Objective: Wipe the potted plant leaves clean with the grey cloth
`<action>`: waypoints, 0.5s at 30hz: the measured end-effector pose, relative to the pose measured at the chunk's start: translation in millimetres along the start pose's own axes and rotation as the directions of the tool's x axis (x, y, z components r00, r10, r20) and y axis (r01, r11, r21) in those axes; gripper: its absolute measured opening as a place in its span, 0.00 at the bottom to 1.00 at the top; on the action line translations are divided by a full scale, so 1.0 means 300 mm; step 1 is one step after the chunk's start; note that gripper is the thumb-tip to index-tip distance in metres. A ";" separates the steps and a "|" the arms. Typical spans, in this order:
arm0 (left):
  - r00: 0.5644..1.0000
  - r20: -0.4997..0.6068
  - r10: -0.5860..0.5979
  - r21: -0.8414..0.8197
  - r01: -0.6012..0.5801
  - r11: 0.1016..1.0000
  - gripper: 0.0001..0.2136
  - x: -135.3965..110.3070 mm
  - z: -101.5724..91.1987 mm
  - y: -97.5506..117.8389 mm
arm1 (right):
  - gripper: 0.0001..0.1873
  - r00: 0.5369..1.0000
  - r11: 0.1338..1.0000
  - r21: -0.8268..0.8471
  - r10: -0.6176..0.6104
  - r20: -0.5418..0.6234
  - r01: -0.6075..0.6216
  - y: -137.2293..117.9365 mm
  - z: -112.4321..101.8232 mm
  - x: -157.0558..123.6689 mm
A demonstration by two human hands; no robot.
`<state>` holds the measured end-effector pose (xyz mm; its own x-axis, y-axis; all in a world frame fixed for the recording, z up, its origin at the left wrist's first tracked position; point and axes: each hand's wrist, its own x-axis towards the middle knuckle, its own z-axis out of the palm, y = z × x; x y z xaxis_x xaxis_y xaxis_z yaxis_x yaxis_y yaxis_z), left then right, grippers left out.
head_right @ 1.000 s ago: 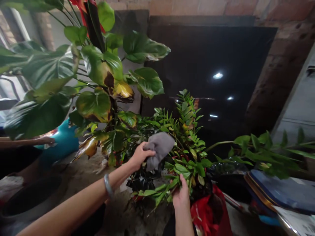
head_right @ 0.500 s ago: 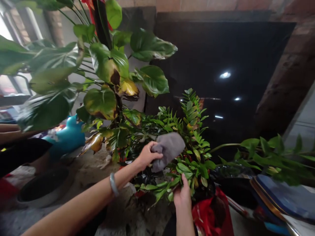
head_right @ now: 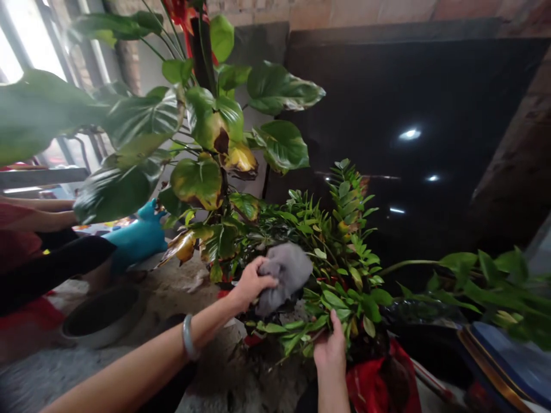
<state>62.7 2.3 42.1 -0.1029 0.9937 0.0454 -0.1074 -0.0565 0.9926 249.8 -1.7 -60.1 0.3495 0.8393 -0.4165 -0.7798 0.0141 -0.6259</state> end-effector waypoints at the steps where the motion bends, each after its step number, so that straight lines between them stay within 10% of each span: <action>1: 0.995 0.048 -0.082 0.061 0.079 0.995 0.13 -0.032 -0.011 -0.030 | 0.12 1.000 1.000 -0.003 0.000 0.011 0.000 0.003 0.000 -0.002; 6: 0.922 0.285 -0.262 0.138 0.231 0.963 0.12 -0.151 -0.139 -0.013 | 0.15 0.998 1.000 -0.015 -0.001 0.066 0.002 0.007 -0.020 0.009; 11: 0.995 0.079 0.059 -0.090 -0.051 0.995 0.19 -0.050 -0.210 0.139 | 0.14 0.999 0.999 -0.037 -0.020 0.040 0.021 0.014 -0.039 0.044; 15: 0.990 0.090 -0.112 0.045 0.108 0.993 0.20 -0.065 -0.201 0.068 | 0.14 0.997 0.999 -0.044 -0.012 0.080 0.016 0.024 -0.040 0.048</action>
<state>2.9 -24.1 54.5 -0.0010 0.9984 -0.0563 -0.0734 0.0560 0.9957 255.6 4.0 -78.5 0.3161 0.8799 -0.3548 -0.7508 0.0034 -0.6605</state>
